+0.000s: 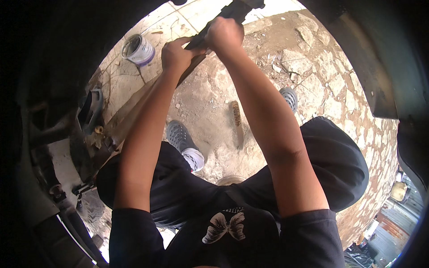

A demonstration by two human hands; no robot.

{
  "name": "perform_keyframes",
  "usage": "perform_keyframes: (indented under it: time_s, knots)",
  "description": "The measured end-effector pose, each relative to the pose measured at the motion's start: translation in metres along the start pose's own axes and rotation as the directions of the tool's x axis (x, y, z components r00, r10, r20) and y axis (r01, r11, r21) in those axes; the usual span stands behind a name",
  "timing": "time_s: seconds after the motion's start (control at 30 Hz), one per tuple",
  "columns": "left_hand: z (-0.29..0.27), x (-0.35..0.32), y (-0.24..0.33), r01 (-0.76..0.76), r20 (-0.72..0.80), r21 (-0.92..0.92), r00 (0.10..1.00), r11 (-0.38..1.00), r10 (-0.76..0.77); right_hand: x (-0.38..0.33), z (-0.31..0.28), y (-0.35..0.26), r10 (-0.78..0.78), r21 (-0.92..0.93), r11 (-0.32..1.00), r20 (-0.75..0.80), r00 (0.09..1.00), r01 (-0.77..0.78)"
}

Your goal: The person sits on the ground and assembles a metal beam by inserting bolts and tightening them by hand. They repeatedly adjust the beam and fasteners to secure the connection.

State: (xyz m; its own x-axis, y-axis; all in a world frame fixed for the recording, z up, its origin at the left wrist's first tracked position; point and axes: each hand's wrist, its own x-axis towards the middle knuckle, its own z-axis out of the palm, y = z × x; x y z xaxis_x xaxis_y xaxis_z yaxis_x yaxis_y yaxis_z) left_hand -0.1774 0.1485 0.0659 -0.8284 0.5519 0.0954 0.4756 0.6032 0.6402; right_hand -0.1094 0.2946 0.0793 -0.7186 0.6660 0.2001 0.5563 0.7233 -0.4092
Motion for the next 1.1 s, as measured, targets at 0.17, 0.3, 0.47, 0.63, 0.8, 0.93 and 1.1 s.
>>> perform_keyframes:
  time_s: [0.17, 0.3, 0.47, 0.63, 0.8, 0.93, 1.1]
  knots:
    - [0.003, 0.003, -0.011, -0.067, -0.070, 0.094, 0.995, 0.993, 0.074, -0.045, -0.007, 0.005, -0.048, 0.055, 0.997, -0.181, 0.982, 0.059]
    - [0.011, -0.006, -0.012, -0.184, -0.182, 0.148, 0.961, 0.972, 0.210, -0.093, 0.012, 0.030, 0.221, 0.591, 0.806, -0.257, 0.941, -0.028]
    - [0.029, -0.058, 0.016, 0.013, -0.083, -0.183, 0.996, 0.983, -0.029, -0.129, 0.042, 0.041, 0.637, 0.950, 0.276, -0.069, 0.768, -0.143]
    - [0.048, -0.127, 0.010, 0.142, 0.013, -0.737, 0.980, 0.661, -0.196, -0.125, 0.032, 0.004, 0.577, 0.995, -0.044, 0.094, 0.811, -0.084]
    - [0.020, -0.120, 0.022, 0.304, 0.246, -0.895, 0.946, 0.325, -0.210, -0.130, 0.032, -0.007, 0.446, 0.984, -0.018, 0.167, 0.879, -0.178]
    - [0.010, -0.118, 0.020, 0.306, 0.235, -0.895, 0.942, 0.325, -0.238, -0.132, 0.013, -0.006, 0.254, 0.950, -0.037, 0.309, 0.917, -0.310]
    - [0.017, -0.118, 0.012, 0.350, 0.306, -0.914, 0.926, 0.205, -0.219, -0.132, 0.011, 0.011, 0.069, 0.925, -0.053, 0.379, 0.923, -0.376]
